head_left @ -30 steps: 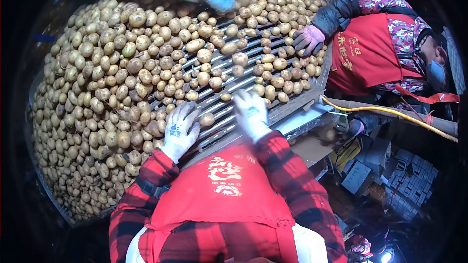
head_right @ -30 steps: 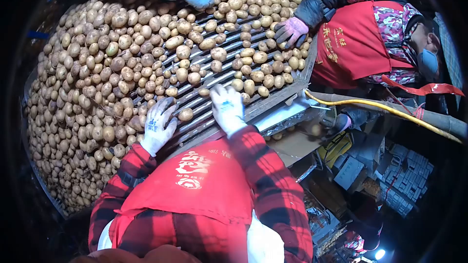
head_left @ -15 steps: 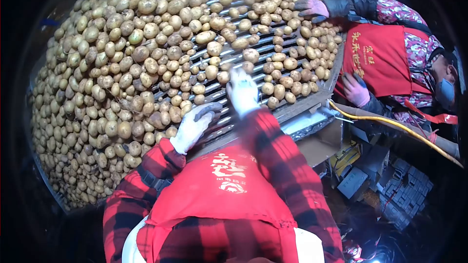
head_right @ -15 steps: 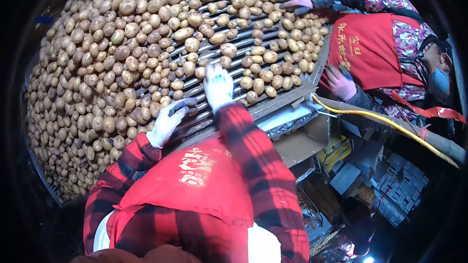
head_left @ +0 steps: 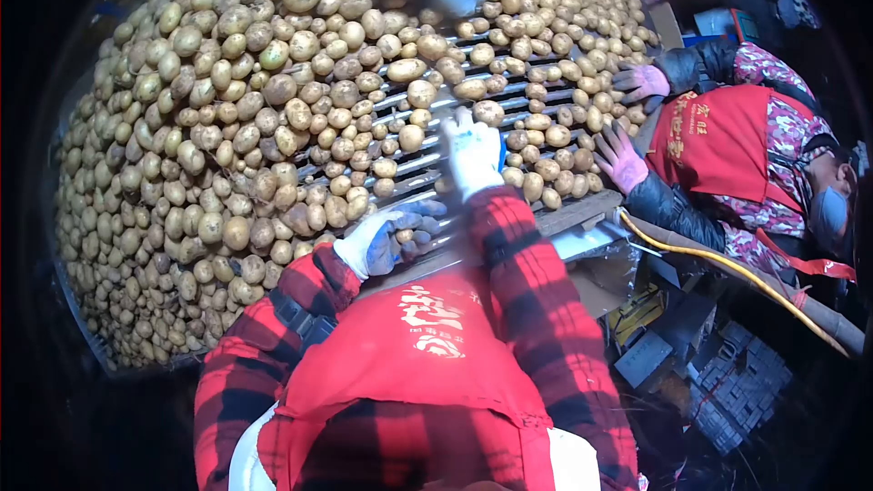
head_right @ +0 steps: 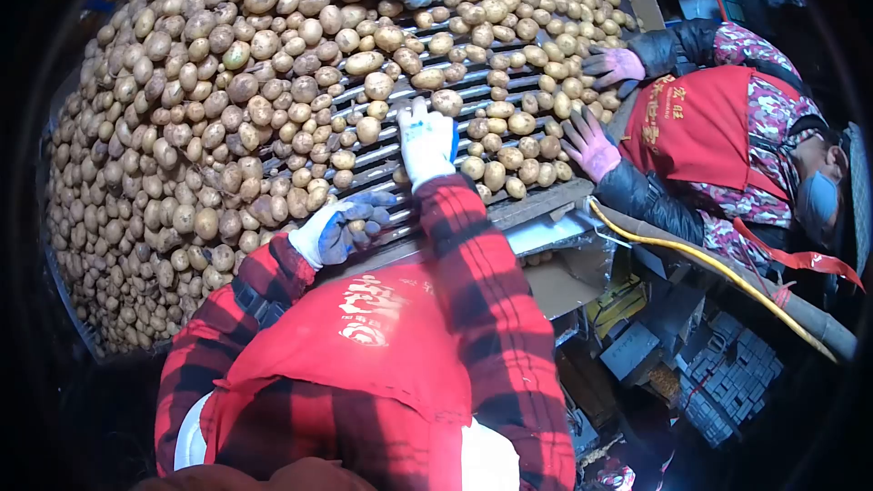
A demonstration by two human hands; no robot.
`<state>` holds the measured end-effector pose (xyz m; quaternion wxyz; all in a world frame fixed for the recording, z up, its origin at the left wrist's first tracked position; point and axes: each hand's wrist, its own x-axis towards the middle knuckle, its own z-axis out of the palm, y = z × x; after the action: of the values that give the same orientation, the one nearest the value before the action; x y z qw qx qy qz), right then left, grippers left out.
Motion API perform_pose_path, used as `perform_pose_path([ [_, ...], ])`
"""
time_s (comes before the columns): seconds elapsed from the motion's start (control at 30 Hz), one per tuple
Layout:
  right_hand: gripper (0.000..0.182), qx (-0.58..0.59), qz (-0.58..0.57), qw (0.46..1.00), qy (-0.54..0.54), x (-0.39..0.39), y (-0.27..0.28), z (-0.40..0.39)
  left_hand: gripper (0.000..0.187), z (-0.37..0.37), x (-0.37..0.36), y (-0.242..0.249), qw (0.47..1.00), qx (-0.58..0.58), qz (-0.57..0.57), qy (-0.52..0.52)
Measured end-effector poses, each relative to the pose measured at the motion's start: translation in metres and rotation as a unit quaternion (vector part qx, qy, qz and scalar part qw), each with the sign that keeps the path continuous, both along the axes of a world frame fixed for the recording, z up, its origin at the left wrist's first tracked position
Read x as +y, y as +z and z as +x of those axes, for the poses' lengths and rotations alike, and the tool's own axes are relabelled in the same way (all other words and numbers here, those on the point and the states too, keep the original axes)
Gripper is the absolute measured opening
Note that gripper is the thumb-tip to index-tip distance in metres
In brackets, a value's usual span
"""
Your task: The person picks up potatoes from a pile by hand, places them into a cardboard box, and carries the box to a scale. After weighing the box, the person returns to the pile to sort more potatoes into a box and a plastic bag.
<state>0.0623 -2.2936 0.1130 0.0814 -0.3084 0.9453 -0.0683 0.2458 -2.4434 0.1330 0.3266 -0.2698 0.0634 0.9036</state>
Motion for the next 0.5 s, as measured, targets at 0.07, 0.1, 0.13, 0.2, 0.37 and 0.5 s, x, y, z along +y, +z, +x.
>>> perform_pose_path([
  [0.07, 0.021, 0.018, 0.035, 0.998, 0.043, -0.004, -0.011, -0.021, 0.051, -0.002, -0.003, 0.027, 0.998, -0.018, -0.057, -0.007],
  [0.1, 0.02, 0.025, 0.024, 0.999, 0.029, 0.004, -0.017, -0.032, 0.052, 0.001, -0.007, 0.027, 0.998, -0.02, -0.057, 0.002],
  [0.13, 0.02, -0.022, -0.037, 0.998, -0.035, 0.016, -0.014, -0.034, 0.053, 0.001, -0.011, 0.025, 0.998, -0.019, -0.055, 0.009],
  [0.2, 0.02, -0.032, -0.144, 0.984, -0.102, 0.041, -0.008, -0.026, 0.055, 0.008, -0.016, -0.006, 0.997, -0.027, 0.034, 0.067],
  [0.37, 0.021, 0.013, -0.27, 0.96, -0.079, 0.051, 0.037, 0.056, 0.053, 0.006, -0.029, 0.028, 0.993, -0.041, -0.11, 0.0],
  [0.5, 0.019, -0.09, -0.056, 0.994, 0.027, 0.026, 0.004, 0.082, 0.053, 0.022, -0.033, 0.009, 0.993, -0.006, -0.118, -0.016],
])
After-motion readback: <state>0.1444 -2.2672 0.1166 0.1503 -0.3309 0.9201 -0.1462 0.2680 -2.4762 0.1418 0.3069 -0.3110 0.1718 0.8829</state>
